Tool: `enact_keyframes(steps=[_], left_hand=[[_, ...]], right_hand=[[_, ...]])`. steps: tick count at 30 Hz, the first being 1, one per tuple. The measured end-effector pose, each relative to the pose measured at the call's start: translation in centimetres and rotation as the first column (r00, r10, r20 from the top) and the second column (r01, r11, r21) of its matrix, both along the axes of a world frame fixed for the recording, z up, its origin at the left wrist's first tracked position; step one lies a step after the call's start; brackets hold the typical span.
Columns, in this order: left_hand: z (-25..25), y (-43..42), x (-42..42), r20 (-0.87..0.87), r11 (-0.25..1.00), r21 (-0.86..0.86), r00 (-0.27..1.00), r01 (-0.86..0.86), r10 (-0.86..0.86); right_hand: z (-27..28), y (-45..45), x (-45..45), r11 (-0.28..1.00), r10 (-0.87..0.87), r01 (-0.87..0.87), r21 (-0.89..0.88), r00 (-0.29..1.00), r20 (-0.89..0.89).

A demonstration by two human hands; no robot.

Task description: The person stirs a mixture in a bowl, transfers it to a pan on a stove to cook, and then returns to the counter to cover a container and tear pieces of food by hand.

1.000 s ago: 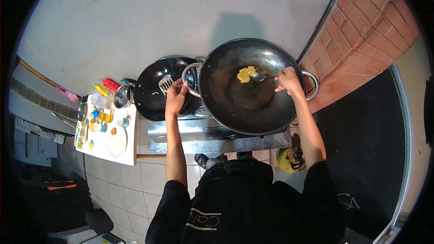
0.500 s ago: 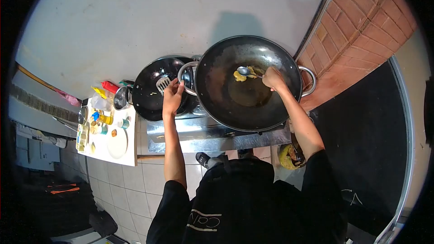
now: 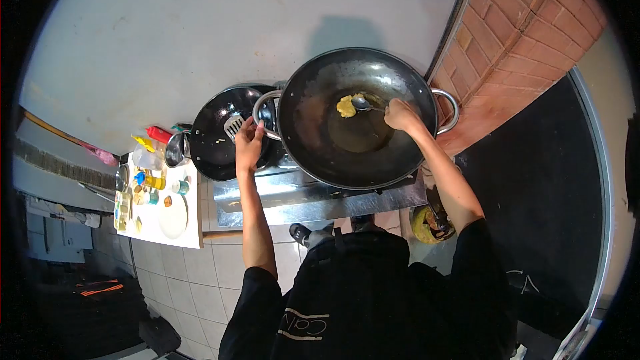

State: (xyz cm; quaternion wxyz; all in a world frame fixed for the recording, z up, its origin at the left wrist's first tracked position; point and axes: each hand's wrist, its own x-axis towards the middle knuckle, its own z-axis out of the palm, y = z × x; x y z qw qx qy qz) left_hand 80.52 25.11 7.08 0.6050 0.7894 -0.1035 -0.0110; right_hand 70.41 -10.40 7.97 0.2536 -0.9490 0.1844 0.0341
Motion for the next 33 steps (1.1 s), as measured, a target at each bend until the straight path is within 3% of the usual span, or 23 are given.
enact_keyframes(steps=[6,14,19,24,29,31,33], left_hand=[[-1.1,-0.1,0.1,0.026,0.999,-0.041,0.999,-0.033,0.034],[-0.9,-0.1,0.1,0.030,0.996,-0.015,0.996,-0.087,0.088],[-1.0,0.1,0.6,0.066,0.990,0.079,0.992,-0.115,0.110],[-1.3,0.0,0.8,0.085,0.989,0.060,0.988,-0.132,0.127],[-1.6,0.3,0.7,0.095,0.992,0.069,0.990,-0.110,0.104],[-1.0,0.0,-0.1,0.095,0.988,0.090,0.989,-0.122,0.113],[-1.1,-0.1,-0.6,0.103,0.992,-0.019,0.987,-0.121,0.123]], right_hand=[[0.2,1.1,0.0,0.994,0.007,-0.003,-0.107,0.999,0.033],[0.2,1.5,-0.2,0.926,0.231,-0.198,-0.323,0.971,0.066],[0.6,1.2,-0.6,0.922,0.257,-0.233,-0.309,0.966,0.039],[-0.3,0.7,-0.6,0.908,0.260,-0.220,-0.355,0.963,0.068],[1.0,1.3,0.5,0.885,0.304,-0.319,-0.339,0.947,-0.099],[0.9,1.0,0.7,0.884,0.317,-0.325,-0.336,0.945,-0.080],[1.1,0.8,0.3,0.882,0.329,-0.331,-0.334,0.942,-0.064]])
